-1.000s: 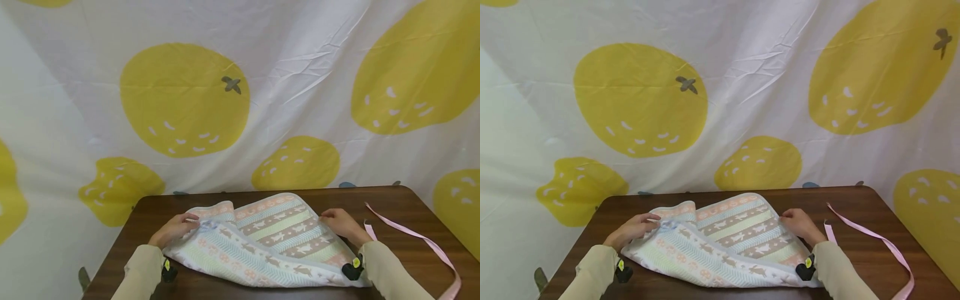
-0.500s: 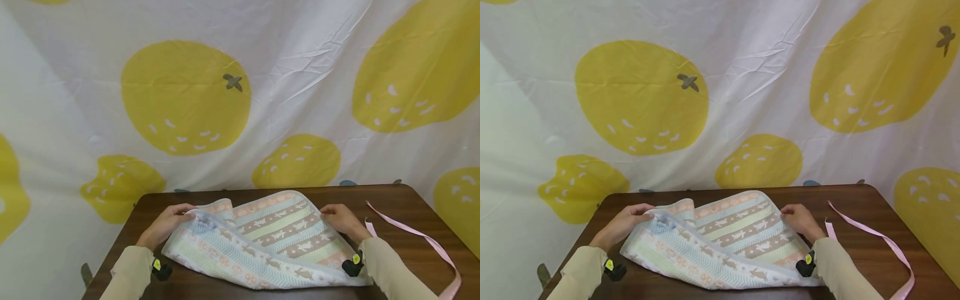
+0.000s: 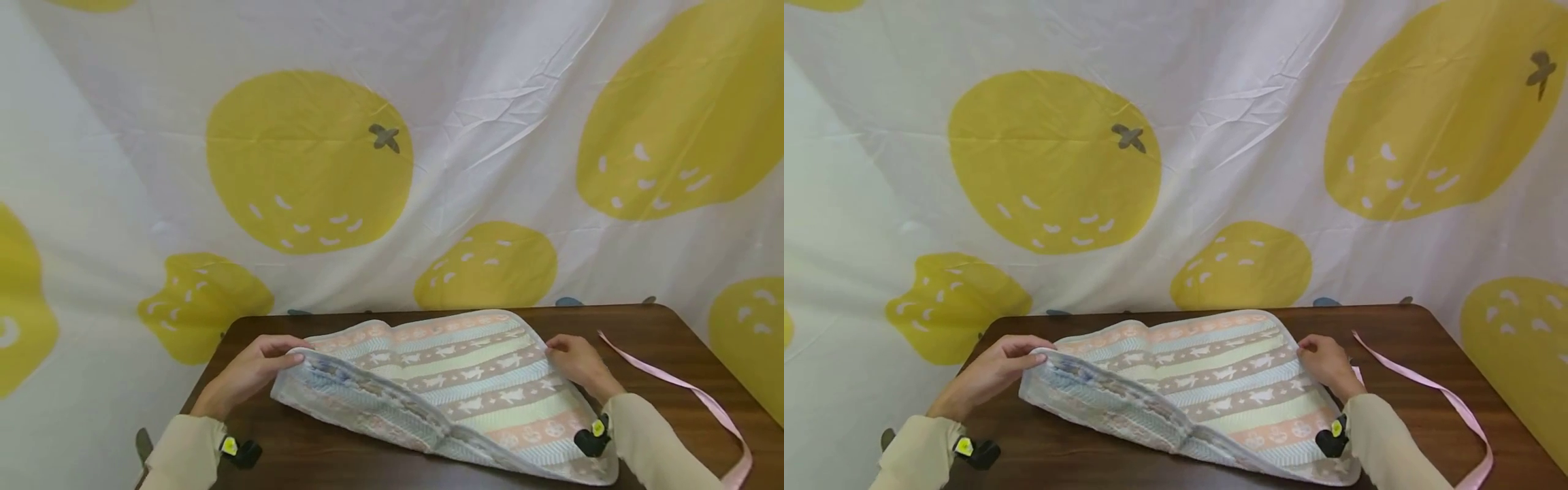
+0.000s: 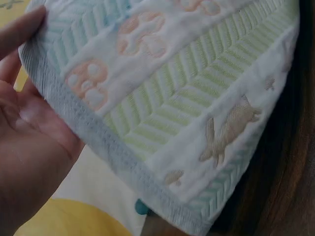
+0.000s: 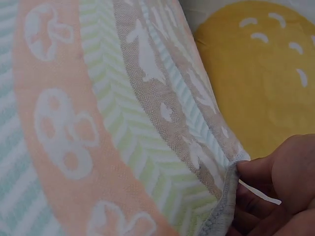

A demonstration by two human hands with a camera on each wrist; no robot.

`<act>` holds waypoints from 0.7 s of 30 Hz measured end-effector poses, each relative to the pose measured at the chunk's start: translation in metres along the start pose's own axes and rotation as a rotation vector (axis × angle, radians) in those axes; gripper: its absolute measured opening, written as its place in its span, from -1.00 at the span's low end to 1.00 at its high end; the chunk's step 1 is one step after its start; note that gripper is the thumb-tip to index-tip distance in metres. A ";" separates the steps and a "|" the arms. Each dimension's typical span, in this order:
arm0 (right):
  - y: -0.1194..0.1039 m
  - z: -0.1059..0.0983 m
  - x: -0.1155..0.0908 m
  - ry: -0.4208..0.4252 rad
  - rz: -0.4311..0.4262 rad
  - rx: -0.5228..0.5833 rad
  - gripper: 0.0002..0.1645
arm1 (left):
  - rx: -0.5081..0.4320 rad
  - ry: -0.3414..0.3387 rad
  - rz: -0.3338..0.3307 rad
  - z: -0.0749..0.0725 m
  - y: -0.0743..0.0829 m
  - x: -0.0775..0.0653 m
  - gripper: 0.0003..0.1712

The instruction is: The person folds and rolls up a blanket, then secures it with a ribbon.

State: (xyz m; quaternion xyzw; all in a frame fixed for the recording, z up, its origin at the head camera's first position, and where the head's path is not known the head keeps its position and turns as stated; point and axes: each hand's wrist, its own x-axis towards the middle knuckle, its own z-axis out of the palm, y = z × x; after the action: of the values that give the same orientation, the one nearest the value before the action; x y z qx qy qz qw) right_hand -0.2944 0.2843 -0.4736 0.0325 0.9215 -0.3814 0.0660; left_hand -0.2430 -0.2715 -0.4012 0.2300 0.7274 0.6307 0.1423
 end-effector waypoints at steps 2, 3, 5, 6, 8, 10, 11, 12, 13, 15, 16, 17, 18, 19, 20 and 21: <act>0.004 -0.002 -0.001 0.004 0.021 0.002 -0.61 | -0.007 -0.061 0.019 0.000 0.004 -0.006 -0.66; 0.006 -0.003 -0.001 0.002 0.032 0.004 -0.60 | -0.012 -0.093 0.024 0.000 0.006 -0.009 -0.65; 0.010 -0.005 -0.002 0.005 0.040 0.004 -0.58 | -0.001 -0.160 0.037 0.000 0.008 -0.017 -0.65; 0.012 -0.006 -0.003 0.007 0.041 0.004 -0.57 | 0.001 -0.198 0.043 0.000 0.007 -0.020 -0.66; 0.015 -0.008 -0.005 0.012 0.032 0.006 -0.56 | 0.015 -0.268 0.049 0.003 0.006 -0.028 -0.69; 0.018 -0.009 -0.006 0.020 0.020 0.008 -0.56 | 0.035 -0.347 0.073 0.005 0.001 -0.037 -0.70; 0.019 -0.010 -0.007 0.024 0.016 0.011 -0.56 | 0.034 -0.384 0.072 0.007 -0.002 -0.041 -0.71; 0.021 -0.010 -0.008 0.025 0.016 0.014 -0.56 | 0.035 -0.422 0.073 0.009 -0.006 -0.046 -0.72; 0.022 -0.010 -0.008 0.027 0.017 0.016 -0.56 | 0.036 -0.450 0.061 0.011 -0.010 -0.051 -0.72; 0.025 -0.011 -0.009 0.023 0.033 0.026 -0.55 | 0.022 -0.497 0.022 0.016 -0.016 -0.062 -0.73; 0.026 -0.011 -0.009 0.021 0.038 0.028 -0.55 | -0.002 -0.502 -0.033 0.019 -0.018 -0.068 -0.73; 0.027 -0.010 -0.009 0.020 0.043 0.030 -0.55 | -0.033 -0.502 -0.093 0.023 -0.020 -0.074 -0.74; 0.027 -0.010 -0.009 0.017 0.050 0.033 -0.55 | -0.064 -0.505 -0.131 0.027 -0.021 -0.079 -0.74; 0.028 -0.010 -0.009 0.016 0.056 0.036 -0.55 | -0.084 -0.498 -0.172 0.033 -0.022 -0.084 -0.74; 0.028 -0.010 -0.010 0.014 0.062 0.039 -0.54 | -0.131 -0.489 -0.231 0.041 -0.023 -0.089 -0.74; 0.029 -0.010 -0.010 0.014 0.063 0.039 -0.54 | -0.187 -0.478 -0.294 0.049 -0.023 -0.094 -0.71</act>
State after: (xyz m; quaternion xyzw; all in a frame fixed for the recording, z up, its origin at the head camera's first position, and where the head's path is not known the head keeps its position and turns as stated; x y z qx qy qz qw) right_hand -0.2828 0.3117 -0.4852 0.0654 0.9127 -0.3970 0.0710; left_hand -0.1422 -0.2805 -0.4395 0.2501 0.6376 0.5955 0.4199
